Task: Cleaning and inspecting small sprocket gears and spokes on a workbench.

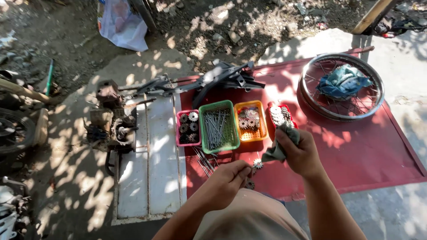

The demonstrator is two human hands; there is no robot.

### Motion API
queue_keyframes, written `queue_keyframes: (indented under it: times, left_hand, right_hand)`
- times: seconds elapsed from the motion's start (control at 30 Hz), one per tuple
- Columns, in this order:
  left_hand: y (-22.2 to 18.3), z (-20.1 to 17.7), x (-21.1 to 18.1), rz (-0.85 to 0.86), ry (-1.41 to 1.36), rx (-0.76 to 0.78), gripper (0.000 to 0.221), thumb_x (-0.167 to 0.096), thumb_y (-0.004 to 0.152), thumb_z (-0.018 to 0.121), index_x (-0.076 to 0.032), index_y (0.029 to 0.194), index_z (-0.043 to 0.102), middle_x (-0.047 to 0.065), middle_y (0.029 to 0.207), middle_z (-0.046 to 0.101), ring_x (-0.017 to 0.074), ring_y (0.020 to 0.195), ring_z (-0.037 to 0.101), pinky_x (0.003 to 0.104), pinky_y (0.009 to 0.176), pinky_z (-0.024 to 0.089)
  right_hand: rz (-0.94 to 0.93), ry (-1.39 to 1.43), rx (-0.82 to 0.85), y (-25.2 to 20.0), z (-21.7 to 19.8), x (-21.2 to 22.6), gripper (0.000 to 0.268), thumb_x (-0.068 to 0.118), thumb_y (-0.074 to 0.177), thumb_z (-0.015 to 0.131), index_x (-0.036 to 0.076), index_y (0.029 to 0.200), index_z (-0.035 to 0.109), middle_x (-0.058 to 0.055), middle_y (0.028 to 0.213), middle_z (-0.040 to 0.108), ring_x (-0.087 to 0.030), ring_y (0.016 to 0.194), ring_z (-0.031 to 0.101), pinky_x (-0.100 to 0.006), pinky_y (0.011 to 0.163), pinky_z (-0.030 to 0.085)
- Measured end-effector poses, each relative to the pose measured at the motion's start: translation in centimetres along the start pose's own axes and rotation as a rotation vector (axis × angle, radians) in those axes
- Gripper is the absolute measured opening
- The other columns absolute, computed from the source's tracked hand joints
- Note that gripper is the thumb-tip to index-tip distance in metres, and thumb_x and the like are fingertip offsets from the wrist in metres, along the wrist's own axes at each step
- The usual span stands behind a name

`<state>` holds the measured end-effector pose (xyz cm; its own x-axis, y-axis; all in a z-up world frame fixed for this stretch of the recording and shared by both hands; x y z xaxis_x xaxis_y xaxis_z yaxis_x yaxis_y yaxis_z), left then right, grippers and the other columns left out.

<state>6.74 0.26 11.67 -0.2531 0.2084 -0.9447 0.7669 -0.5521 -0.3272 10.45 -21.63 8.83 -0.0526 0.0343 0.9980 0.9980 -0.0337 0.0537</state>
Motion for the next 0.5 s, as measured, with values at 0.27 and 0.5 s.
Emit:
queue_keyframes:
  times: [0.27, 0.5]
  left_hand:
    - [-1.2, -1.7, -1.8, -0.066, 0.335, -0.039, 0.019, -0.02, 0.103, 0.053, -0.004, 0.096, 0.063, 0.008, 0.08, 0.072, 0.0207, 0.062, 0.057, 0.039, 0.06, 0.046]
    - [-1.6, -2.9, 5.0, -0.128, -0.211, -0.117, 0.021, -0.009, 0.107, 0.05, -0.001, 0.097, 0.066, 0.003, 0.071, 0.058, 0.0105, 0.06, 0.044, 0.027, 0.054, 0.037]
  right_hand:
    - [0.019, -0.074, -0.247, 0.7, -3.9, -0.6, 0.016, 0.017, 0.104, 0.06, 0.002, 0.099, 0.064, 0.0, 0.072, 0.059, -0.009, 0.058, 0.054, -0.022, 0.052, 0.046]
    - [-0.083, 0.052, -0.312, -0.2, -5.6, 3.3, 0.058, -0.01, 0.1, 0.051, 0.016, 0.151, 0.042, -0.006, 0.106, 0.068, -0.008, 0.054, 0.052, -0.021, 0.044, 0.04]
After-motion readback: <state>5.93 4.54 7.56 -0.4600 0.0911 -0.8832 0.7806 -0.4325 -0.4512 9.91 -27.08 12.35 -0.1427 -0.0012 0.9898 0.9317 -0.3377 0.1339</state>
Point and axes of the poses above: each hand's wrist, its own y-axis towards the middle knuckle, its own z-axis out of the palm, x = y × z, the point moved 5 cm from there along y, towards the middle knuckle
